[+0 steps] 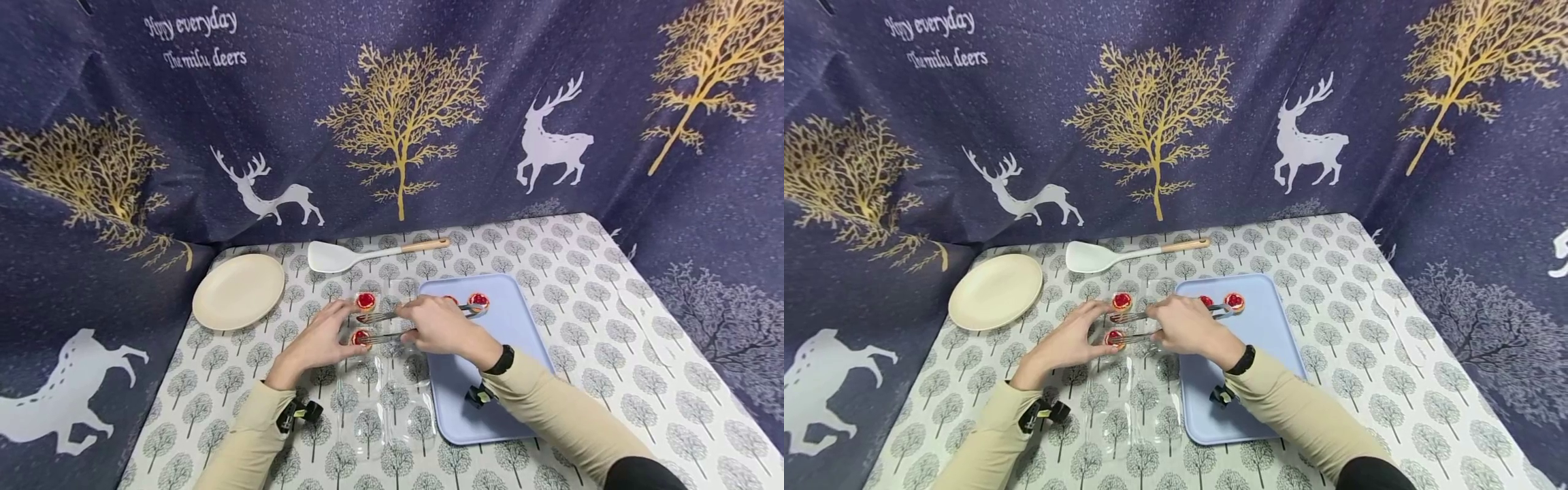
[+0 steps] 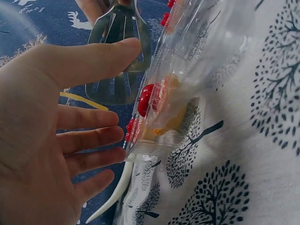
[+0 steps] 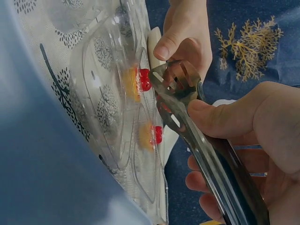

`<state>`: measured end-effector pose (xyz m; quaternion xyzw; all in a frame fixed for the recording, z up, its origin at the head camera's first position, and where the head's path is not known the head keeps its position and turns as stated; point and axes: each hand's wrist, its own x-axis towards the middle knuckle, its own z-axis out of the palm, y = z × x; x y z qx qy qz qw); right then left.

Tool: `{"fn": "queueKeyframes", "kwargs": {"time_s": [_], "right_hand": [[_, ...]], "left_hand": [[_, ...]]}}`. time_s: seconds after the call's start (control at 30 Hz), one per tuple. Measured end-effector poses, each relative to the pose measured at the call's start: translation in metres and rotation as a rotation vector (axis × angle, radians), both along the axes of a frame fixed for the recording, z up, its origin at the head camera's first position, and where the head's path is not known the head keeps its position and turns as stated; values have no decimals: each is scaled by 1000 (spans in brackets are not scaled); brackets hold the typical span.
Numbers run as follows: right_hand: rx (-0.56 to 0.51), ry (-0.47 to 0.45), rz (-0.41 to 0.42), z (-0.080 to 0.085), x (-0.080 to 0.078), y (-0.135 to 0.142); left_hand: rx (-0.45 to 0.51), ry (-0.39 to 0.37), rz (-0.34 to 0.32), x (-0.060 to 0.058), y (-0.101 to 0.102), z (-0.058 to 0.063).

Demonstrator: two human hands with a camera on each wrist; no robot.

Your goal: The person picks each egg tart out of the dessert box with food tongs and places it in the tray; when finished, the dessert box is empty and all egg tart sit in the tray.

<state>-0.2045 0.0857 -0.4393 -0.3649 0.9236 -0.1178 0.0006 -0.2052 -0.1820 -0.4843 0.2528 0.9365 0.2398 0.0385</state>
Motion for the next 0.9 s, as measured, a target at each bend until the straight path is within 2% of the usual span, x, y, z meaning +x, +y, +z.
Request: {"fn": "queueKeyframes", "kwargs": {"time_s": [0.4,0.6,0.9], "right_hand": [[29,-20,-7,-3,1,-5],[28,-11,2,-2,1,-6],[52,2,4,-3,2,-7]], "left_hand": [[-16,-16,-9,0,-1,-2],[-11,-9,-6,-1,1,-4],[0,-37,7,1,3,-6]]}}
